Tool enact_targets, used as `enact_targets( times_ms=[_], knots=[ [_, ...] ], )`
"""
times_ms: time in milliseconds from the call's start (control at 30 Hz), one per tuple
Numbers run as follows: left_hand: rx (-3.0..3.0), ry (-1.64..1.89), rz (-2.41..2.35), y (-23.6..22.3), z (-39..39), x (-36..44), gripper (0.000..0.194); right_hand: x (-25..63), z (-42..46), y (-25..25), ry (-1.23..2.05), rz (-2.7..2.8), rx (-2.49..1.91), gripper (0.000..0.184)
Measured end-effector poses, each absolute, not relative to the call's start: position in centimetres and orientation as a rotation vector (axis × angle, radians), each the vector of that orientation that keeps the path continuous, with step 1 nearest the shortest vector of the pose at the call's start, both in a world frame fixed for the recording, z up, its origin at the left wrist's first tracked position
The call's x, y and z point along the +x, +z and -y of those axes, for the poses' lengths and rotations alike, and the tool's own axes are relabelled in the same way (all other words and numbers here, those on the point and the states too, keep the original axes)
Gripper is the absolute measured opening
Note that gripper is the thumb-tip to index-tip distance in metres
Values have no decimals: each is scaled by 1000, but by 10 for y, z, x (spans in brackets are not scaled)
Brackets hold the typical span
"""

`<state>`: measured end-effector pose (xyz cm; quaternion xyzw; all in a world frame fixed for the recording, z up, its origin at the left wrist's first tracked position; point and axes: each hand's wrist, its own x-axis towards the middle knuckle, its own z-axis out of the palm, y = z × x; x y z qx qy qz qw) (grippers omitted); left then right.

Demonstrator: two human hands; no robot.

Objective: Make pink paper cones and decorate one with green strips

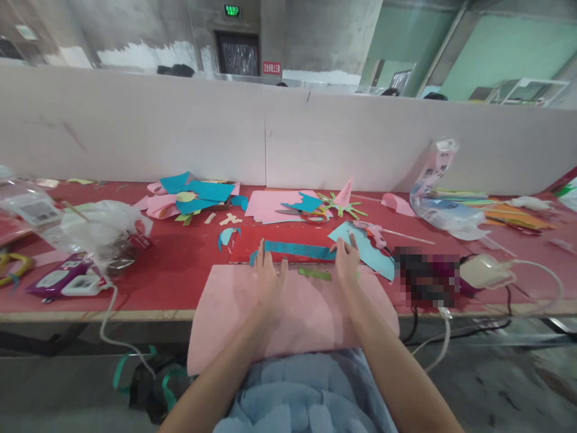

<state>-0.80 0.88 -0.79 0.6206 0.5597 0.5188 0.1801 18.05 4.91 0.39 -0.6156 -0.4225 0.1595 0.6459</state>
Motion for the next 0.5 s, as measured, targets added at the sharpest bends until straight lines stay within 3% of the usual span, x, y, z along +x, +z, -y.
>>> enact_targets(
  times_ms=[167, 500],
  knots=[
    [1553, 1649, -1462, 5, -1, -7, 54, 183, -46, 1, 224, 1018, -1484, 37],
    [1553, 1619, -1526, 13, 7, -12, 53, 185, -47, -2, 280, 994, -1427, 34]
  ],
)
